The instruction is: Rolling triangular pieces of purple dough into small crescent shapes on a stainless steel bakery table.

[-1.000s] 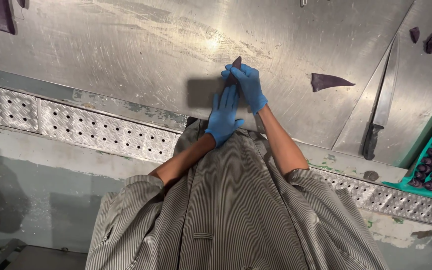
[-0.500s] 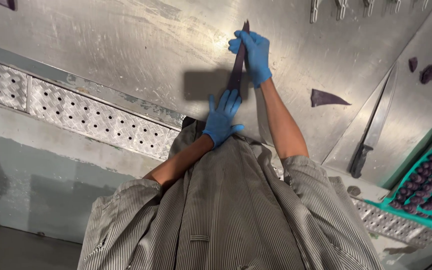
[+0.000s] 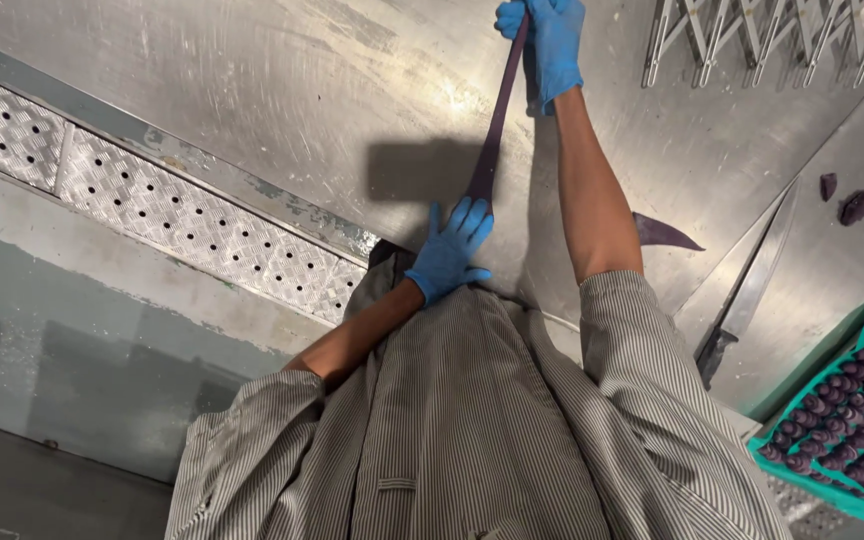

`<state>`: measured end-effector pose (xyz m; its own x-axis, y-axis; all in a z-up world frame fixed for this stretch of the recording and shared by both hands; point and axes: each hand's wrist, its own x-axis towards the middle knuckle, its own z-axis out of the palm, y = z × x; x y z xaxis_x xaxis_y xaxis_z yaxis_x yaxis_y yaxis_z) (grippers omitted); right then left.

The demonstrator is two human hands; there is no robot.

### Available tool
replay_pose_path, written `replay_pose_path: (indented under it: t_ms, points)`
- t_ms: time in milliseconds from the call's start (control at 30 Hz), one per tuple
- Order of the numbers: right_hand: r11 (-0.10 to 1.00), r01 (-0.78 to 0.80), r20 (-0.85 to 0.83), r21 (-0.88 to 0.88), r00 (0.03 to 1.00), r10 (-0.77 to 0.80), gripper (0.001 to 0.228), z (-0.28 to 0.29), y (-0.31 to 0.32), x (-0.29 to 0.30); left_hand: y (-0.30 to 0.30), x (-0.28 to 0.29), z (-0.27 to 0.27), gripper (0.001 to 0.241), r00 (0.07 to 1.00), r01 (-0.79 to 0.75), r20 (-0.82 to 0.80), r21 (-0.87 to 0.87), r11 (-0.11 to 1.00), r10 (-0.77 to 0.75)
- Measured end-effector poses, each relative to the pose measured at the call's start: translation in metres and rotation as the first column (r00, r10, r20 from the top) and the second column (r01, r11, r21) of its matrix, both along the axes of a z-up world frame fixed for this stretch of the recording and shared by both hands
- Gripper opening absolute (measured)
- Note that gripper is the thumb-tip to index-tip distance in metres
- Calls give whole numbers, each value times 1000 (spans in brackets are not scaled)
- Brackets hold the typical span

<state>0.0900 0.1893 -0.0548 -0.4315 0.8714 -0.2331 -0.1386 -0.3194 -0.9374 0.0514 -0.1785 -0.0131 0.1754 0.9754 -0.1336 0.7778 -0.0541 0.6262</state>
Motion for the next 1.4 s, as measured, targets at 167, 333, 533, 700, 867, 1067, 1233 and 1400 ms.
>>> replay_pose_path:
  t_ms: [167, 333, 533, 700, 867, 1067, 1233, 1400]
  points:
    - [920, 59, 250, 388, 954, -166, 13, 57, -70, 26, -16, -24, -25, 82, 982, 97, 138, 229, 969, -130]
    - [745, -581, 835, 329, 548, 58, 19, 129, -196, 87, 0, -60, -17, 66, 981, -120, 169, 174, 977, 91]
    - [364, -775, 847, 516, 526, -81, 38, 106, -242, 116, 44, -74, -17, 55, 998, 43, 20, 341, 939, -53]
    - [308, -792, 847, 527, 519, -114, 25, 85, -237, 131, 52, -86, -8, 32, 987, 161, -64, 355, 921, -148]
    - [248, -801, 837, 545, 535, -111, 28, 89, -233, 132, 48, -89, -28, 13, 985, 171, -65, 462, 870, -159]
    - [325, -792, 850, 516, 522, -78, 21, 82, -230, 131, 56, -89, -3, 10, 975, 216, -137, 454, 864, -172]
    - [404, -705, 785, 584, 617, -59, 20, 93, -230, 120, 60, -89, 17, 17, 984, 160, -5, 455, 876, -178]
    - [420, -662, 747, 621, 662, -61, 17, 94, -229, 115, 59, -83, 2, 18, 989, 141, -22, 460, 877, -147]
